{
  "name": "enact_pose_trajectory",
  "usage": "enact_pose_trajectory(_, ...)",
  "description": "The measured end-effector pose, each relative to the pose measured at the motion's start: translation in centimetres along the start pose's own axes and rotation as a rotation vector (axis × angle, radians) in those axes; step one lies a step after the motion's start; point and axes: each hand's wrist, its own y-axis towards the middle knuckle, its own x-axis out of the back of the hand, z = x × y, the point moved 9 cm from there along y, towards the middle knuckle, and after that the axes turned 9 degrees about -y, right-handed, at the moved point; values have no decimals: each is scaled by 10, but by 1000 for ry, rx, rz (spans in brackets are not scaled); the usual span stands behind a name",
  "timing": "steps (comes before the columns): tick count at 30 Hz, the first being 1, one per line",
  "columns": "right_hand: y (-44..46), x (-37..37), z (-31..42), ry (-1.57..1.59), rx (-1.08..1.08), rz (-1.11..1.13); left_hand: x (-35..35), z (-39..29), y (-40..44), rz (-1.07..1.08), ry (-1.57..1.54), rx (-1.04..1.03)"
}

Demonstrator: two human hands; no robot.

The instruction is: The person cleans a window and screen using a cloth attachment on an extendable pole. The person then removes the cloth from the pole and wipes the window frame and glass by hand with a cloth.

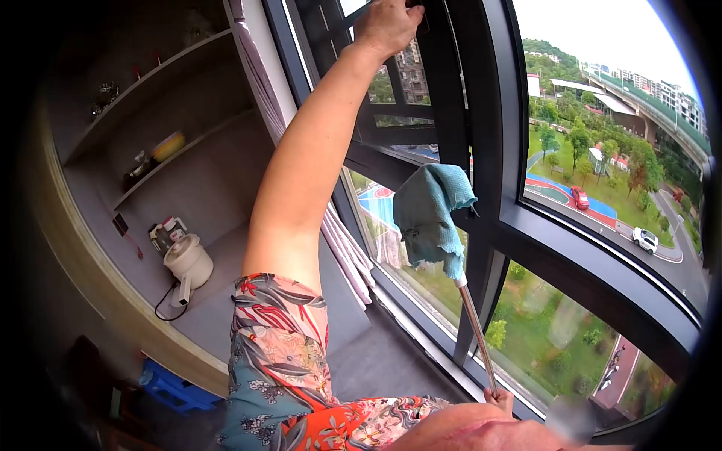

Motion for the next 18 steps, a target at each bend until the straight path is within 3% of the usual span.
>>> enact_pose_trajectory(2, -1, 0, -18, 7, -23, 7, 16, 6, 2, -182, 231, -120)
enact_pose_trajectory(5, -8, 8, -54, 33, -55, 54, 50, 3, -17, -215, 190, -125)
enact_pose_trajectory(7, -15, 11, -66, 57, -74, 111, 80, 16, -30, -225, 165, 3)
enact_pose_trajectory(11, -22, 12, -68, 108, -53, 267, 155, 47, -66, -334, -107, 7)
enact_pose_trajectory(13, -24, 10, -61, 140, -14, 359, 193, 71, -97, -380, -312, 307)
enact_pose_trajectory(16, -17, 4, -35, 150, 69, 458, 253, 96, -133, -569, -195, 449)
enact_pose_trajectory(18, -6, 10, -3, 63, 129, 472, 279, 121, -152, -640, -430, 467)
